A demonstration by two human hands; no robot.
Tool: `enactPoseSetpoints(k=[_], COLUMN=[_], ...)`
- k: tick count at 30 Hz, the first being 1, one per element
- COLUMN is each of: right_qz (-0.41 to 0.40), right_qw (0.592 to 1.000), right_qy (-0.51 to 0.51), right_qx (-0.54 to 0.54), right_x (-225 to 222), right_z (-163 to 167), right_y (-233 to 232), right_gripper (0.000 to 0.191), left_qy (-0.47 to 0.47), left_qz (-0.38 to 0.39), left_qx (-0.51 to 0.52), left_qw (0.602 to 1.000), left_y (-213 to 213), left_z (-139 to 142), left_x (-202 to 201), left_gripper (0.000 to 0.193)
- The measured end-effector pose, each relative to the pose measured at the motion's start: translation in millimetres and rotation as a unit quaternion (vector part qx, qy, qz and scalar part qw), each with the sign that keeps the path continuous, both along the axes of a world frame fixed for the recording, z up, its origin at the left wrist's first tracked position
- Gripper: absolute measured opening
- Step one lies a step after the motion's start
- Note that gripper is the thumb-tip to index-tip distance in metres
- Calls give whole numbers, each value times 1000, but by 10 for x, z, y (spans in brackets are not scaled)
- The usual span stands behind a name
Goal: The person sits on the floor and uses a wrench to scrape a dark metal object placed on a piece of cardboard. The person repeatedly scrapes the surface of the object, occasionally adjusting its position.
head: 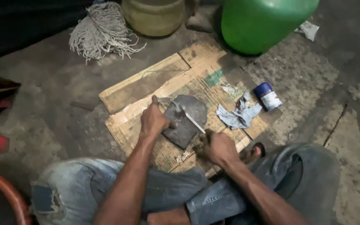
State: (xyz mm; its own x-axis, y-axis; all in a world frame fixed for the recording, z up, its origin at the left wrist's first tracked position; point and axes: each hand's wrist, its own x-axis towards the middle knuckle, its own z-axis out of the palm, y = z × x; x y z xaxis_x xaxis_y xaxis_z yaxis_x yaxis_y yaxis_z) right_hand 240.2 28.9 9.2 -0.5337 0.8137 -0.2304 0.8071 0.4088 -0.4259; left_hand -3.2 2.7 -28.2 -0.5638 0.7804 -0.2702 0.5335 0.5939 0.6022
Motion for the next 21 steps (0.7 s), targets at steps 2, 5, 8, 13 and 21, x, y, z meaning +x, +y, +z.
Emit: enactPoseSetpoints(k=[2, 5, 8, 13, 21], right_qz=[-68, -123, -13, -75, 38], right_qw=[993, 975, 996, 993, 992], right_qy=[87, 174, 67, 87, -105], right_qx=[41, 54, 50, 21, 50], right_x=[3, -33, -100, -27, 13], right_z=[24, 45, 92, 186, 106], right_y=[4, -37, 36, 141, 176], right_gripper=[38, 37, 31, 38, 36], left_qy=[5, 5, 12, -21, -26], left_qz=[-6, -8, 1, 0, 5], left_qx=[9, 3, 3, 22, 7], left_qw=[1000, 1000, 1000, 1000, 1000], left_y=[10, -1, 10, -14, -18], left_z=[4, 19, 33, 19, 34], left_x=[-4, 4, -7, -12, 1], left_gripper=[138, 135, 136, 137, 137])
